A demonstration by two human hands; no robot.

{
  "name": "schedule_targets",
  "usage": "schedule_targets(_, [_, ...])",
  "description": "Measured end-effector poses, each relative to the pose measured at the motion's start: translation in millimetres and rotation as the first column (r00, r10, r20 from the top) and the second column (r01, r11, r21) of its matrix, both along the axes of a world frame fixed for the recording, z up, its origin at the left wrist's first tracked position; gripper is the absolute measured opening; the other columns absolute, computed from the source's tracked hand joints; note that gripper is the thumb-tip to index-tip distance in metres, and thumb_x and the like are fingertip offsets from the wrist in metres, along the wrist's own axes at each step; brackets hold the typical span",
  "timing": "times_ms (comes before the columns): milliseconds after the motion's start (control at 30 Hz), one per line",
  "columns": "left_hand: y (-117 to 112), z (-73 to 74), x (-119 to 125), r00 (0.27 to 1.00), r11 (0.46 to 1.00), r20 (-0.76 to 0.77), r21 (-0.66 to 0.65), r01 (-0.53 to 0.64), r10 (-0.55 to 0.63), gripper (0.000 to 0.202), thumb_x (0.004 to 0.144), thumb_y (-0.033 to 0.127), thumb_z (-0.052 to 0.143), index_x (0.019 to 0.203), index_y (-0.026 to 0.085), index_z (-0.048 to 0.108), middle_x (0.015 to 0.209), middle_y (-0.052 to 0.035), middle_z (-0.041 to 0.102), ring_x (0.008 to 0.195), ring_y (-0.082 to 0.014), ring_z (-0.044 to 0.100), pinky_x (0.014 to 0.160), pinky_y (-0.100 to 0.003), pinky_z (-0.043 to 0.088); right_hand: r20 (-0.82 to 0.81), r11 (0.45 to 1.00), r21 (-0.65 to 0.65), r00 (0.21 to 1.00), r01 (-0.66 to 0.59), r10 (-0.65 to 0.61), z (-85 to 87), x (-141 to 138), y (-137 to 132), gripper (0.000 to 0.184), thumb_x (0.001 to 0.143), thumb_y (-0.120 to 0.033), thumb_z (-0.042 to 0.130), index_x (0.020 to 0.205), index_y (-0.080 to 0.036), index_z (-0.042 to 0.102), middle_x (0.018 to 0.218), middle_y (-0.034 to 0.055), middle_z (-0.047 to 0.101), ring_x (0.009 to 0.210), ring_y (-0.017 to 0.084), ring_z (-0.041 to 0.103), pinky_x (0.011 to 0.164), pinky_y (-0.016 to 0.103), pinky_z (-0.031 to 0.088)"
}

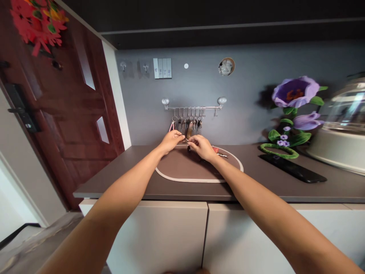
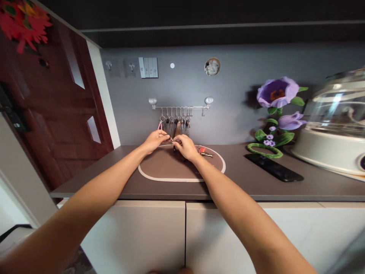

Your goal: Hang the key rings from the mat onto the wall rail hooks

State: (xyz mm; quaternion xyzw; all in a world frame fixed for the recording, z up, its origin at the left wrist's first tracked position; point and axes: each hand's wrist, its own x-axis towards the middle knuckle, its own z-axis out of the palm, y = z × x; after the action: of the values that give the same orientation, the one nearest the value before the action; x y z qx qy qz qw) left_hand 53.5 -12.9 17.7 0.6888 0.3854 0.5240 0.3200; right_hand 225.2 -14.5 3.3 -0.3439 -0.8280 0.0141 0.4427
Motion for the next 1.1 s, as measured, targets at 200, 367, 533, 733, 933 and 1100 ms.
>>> schedule_targets(200, [-11, 5.0, 4, 0.978, 0.979, 0.205, -0.186, 0.079, -0.040, 0.011, 0.071, 0.020, 0.060, 0.072, 0.013, 0.051, 0.065, -0.0015, 0.062, 0.067, -0.0125, 0.063, 0.075, -0.030, 0.048, -0.083, 0.999, 0.019, 0.996, -0.029, 0.030, 2.1, 1, 0, 0.015, 0.079, -0.030, 0.050, 0.076, -0.018, 0.059, 0.078, 0.0032, 0.056, 0.078, 0.013, 0.050, 0.073, 0.024, 0.039])
schedule_targets(367, [-14, 6.2, 6, 0.966, 0.958, 0.251, -0.255, 0.133, -0.068, 0.010, 0.072, 0.019, 0.060, 0.074, 0.012, 0.053, 0.067, -0.0033, 0.063, 0.067, -0.0121, 0.063, 0.074, -0.029, 0.048, -0.224, 0.998, -0.013, 0.973, -0.067, 0.062, -1.0, 2, 9, 0.020, 0.079, -0.036, 0.049, 0.075, -0.018, 0.056, 0.078, 0.0025, 0.056, 0.077, 0.014, 0.050, 0.073, 0.027, 0.038])
schedule_targets(533, [-7, -1.2, 5, 0.964, 0.928, 0.234, -0.316, 0.196, -0.124, 0.014, 0.073, 0.024, 0.060, 0.073, 0.012, 0.053, 0.065, -0.0031, 0.061, 0.063, -0.0110, 0.061, 0.069, -0.028, 0.049, -0.379, 0.974, -0.134, 0.918, -0.183, 0.120, -1.8, 1, 11, 0.025, 0.078, -0.042, 0.048, 0.076, -0.017, 0.053, 0.074, 0.0007, 0.054, 0.069, 0.012, 0.048, 0.069, 0.026, 0.038])
schedule_targets(733, [-8, -5.3, 7, 0.962, 0.912, 0.181, -0.319, 0.256, -0.207, 0.023, 0.072, 0.033, 0.062, 0.073, 0.012, 0.052, 0.064, -0.0008, 0.057, 0.062, -0.0087, 0.057, 0.067, -0.026, 0.046, -0.535, 0.931, -0.214, 0.833, -0.296, 0.142, -2.0, 0, 13, 0.033, 0.072, -0.049, 0.053, 0.077, -0.017, 0.054, 0.068, -0.0008, 0.053, 0.064, 0.010, 0.047, 0.064, 0.025, 0.039])
schedule_targets(933, [-7, -11.0, 12, 0.971, 0.935, 0.072, -0.262, 0.238, -0.227, 0.030, 0.069, 0.038, 0.063, 0.081, 0.013, 0.055, 0.077, -0.0035, 0.059, 0.071, -0.0095, 0.055, 0.069, -0.026, 0.044, -0.628, 0.916, -0.232, 0.770, -0.327, 0.116, -1.6, 2, 16, 0.037, 0.067, -0.053, 0.056, 0.076, -0.017, 0.055, 0.067, -0.0010, 0.054, 0.063, 0.010, 0.048, 0.063, 0.025, 0.039])
schedule_targets(1100, [-5, -17.1, 17, 0.986, 0.977, -0.032, -0.139, 0.160, -0.166, 0.028, 0.070, 0.037, 0.061, 0.083, 0.012, 0.056, 0.074, -0.0027, 0.058, 0.065, -0.0083, 0.053, 0.066, -0.026, 0.044, -0.678, 0.910, -0.244, 0.730, -0.336, 0.088, -0.4, 3, 14, 0.036, 0.066, -0.052, 0.058, 0.074, -0.017, 0.056, 0.064, -0.0016, 0.052, 0.058, 0.009, 0.044, 0.059, 0.024, 0.037])
